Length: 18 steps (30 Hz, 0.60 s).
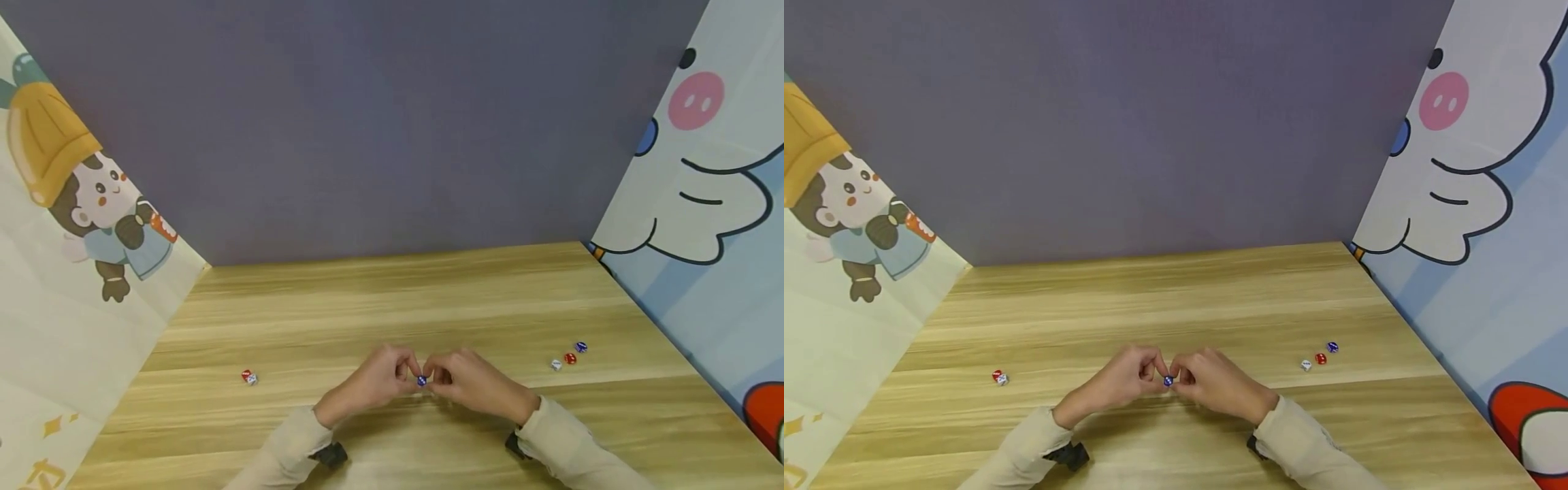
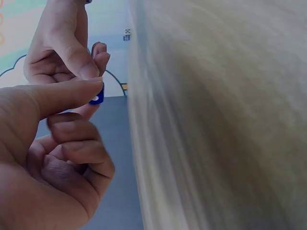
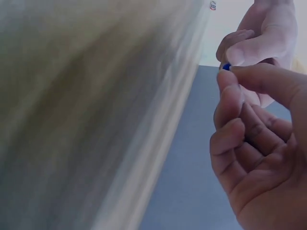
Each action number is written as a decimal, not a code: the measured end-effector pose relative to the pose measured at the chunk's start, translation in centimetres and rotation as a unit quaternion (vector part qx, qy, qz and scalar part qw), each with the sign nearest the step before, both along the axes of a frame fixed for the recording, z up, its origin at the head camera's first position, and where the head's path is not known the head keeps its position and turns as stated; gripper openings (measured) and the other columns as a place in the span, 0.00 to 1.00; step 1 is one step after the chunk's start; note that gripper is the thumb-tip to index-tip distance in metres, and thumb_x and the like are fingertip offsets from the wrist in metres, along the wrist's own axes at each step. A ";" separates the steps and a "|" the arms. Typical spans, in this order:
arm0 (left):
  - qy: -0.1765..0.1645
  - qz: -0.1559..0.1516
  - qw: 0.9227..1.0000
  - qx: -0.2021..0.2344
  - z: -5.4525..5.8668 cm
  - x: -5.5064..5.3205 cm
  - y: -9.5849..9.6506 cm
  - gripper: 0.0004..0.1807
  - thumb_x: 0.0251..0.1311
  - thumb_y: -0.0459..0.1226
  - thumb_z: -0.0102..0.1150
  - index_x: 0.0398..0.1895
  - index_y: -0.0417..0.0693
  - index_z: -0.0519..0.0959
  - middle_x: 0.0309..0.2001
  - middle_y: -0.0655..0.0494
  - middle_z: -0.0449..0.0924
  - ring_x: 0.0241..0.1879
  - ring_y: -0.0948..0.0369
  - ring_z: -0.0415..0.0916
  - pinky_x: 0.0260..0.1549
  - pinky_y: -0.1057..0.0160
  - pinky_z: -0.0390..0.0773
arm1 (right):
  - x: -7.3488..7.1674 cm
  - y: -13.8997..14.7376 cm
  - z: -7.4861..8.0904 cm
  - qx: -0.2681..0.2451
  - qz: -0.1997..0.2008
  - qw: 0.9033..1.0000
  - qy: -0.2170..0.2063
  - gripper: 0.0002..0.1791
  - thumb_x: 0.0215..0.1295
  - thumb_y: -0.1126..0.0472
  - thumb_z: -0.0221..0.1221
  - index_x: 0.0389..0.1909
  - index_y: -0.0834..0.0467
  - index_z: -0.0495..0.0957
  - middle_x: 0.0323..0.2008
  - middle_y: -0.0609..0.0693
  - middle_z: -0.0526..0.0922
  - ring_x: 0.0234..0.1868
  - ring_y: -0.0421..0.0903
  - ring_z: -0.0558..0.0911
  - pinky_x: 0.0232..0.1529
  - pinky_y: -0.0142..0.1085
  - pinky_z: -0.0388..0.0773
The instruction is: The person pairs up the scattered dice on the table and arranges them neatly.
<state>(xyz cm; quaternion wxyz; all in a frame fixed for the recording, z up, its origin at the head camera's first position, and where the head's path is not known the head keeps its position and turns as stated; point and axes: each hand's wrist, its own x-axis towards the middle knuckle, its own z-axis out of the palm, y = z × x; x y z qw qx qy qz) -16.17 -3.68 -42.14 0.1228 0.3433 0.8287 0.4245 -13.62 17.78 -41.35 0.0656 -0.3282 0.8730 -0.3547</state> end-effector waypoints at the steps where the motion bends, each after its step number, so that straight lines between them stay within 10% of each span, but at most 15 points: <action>1: -0.003 -0.002 1.000 -0.004 -0.2 0.0 0.0 0.09 0.53 0.28 0.72 0.30 0.45 0.79 0.16 0.65 0.68 0.15 0.72 0.63 0.15 0.74 0.63 | 0.0 0.0 -0.2 -0.001 0.004 1.000 -0.004 0.05 0.65 0.65 0.64 0.41 0.56 0.83 0.26 0.40 0.83 0.23 0.30 0.76 0.26 0.28 0.77; 18: -0.032 -0.053 0.997 -0.037 -1.9 0.0 0.3 0.11 0.49 0.26 0.72 0.28 0.45 0.78 0.17 0.65 0.70 0.17 0.73 0.64 0.18 0.75 0.65 | -0.6 -0.2 -2.7 -0.012 0.040 0.997 -0.062 0.02 0.63 0.62 0.67 0.33 0.55 0.83 0.21 0.36 0.79 0.20 0.28 0.72 0.25 0.27 0.74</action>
